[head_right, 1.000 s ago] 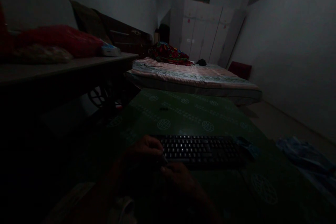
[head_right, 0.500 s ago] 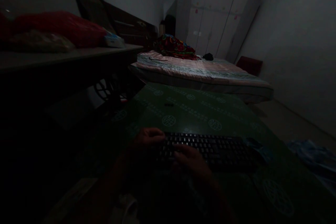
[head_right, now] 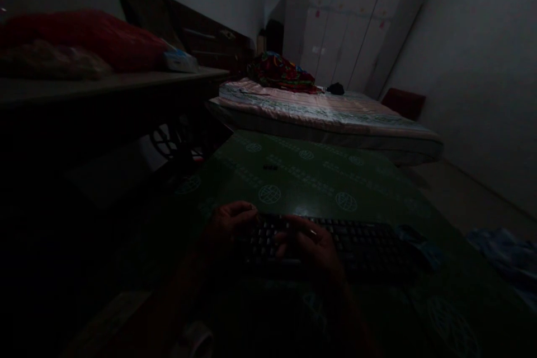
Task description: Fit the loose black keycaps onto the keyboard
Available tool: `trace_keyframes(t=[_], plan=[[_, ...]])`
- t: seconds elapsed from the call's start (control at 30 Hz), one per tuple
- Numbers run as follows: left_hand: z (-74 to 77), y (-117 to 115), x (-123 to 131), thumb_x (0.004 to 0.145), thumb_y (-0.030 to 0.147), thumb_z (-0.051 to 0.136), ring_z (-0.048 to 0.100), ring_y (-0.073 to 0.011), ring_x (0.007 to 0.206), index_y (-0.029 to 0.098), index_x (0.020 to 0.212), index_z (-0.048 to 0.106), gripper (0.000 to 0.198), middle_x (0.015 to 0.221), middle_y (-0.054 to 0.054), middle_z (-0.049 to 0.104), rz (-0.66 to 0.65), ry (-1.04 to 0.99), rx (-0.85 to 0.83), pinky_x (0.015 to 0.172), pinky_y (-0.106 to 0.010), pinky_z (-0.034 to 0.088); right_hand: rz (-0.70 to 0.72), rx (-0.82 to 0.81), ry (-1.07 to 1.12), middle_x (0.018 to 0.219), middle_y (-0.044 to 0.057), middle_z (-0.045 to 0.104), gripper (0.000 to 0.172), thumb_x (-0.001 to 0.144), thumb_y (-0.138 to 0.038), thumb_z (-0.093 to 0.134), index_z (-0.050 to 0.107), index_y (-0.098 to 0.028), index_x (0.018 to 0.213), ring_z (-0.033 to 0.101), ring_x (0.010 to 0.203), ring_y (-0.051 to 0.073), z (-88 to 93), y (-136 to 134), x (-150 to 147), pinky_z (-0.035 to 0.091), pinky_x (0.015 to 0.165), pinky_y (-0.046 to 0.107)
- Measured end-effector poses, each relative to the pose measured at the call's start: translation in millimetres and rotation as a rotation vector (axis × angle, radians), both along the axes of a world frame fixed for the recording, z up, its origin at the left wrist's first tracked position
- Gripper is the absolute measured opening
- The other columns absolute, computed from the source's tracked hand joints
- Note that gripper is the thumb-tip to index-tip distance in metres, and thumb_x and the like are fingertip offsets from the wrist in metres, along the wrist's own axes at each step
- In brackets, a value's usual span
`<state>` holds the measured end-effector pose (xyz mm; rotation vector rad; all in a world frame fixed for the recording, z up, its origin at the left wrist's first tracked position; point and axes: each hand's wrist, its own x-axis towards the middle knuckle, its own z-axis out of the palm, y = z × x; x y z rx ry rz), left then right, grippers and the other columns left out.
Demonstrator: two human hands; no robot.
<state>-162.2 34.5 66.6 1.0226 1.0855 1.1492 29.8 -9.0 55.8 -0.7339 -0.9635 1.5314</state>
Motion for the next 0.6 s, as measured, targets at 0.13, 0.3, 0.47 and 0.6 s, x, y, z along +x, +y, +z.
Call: trace_keyframes(t=[0.13,0.3,0.47,0.6], plan=[[-1.9,0.8,-0.3,0.057,0.035,0.075,0.052,-0.0113,0.053,0.014,0.065,0.065,0.025,0.059,0.0,0.06,-0.039,-0.003,-0.028,0.052,-0.022,0.039,-0.066,0.062,-0.007,0.071,0.005,0.072,0.031,0.07,-0.036,0.074,0.068,-0.02,0.096,0.063,0.053,0.015,-2.3,8.3,-3.4,0.05,0.056,0.028],[-1.7,0.7,0.1,0.055,0.034,0.076,0.049,-0.0094,0.049,0.013,0.061,0.065,0.024,0.055,0.001,0.058,-0.081,0.001,-0.027,0.05,-0.021,0.037,-0.096,0.076,-0.077,0.061,0.001,0.069,0.024,0.074,-0.034,0.071,0.068,-0.019,0.092,0.06,0.047,0.012,0.6,24.4,-9.6,0.048,0.05,0.023],[-2.8,0.9,0.3,0.053,0.032,0.077,0.049,-0.0091,0.048,0.014,0.061,0.065,0.023,0.053,0.002,0.057,-0.052,-0.026,-0.041,0.049,-0.021,0.036,-0.134,0.071,-0.084,0.058,0.001,0.068,0.021,0.073,-0.034,0.071,0.069,-0.018,0.086,0.058,0.045,0.01,1.4,31.9,-15.5,0.046,0.046,0.02],[-7.5,3.1,-1.6,0.057,0.033,0.076,0.052,-0.0107,0.051,0.015,0.065,0.066,0.022,0.057,0.001,0.06,-0.034,-0.023,-0.009,0.051,-0.022,0.039,-0.086,0.04,-0.043,0.059,0.002,0.069,0.024,0.072,-0.038,0.071,0.07,-0.018,0.085,0.059,0.045,0.011,-3.6,36.9,-16.6,0.047,0.046,0.021]])
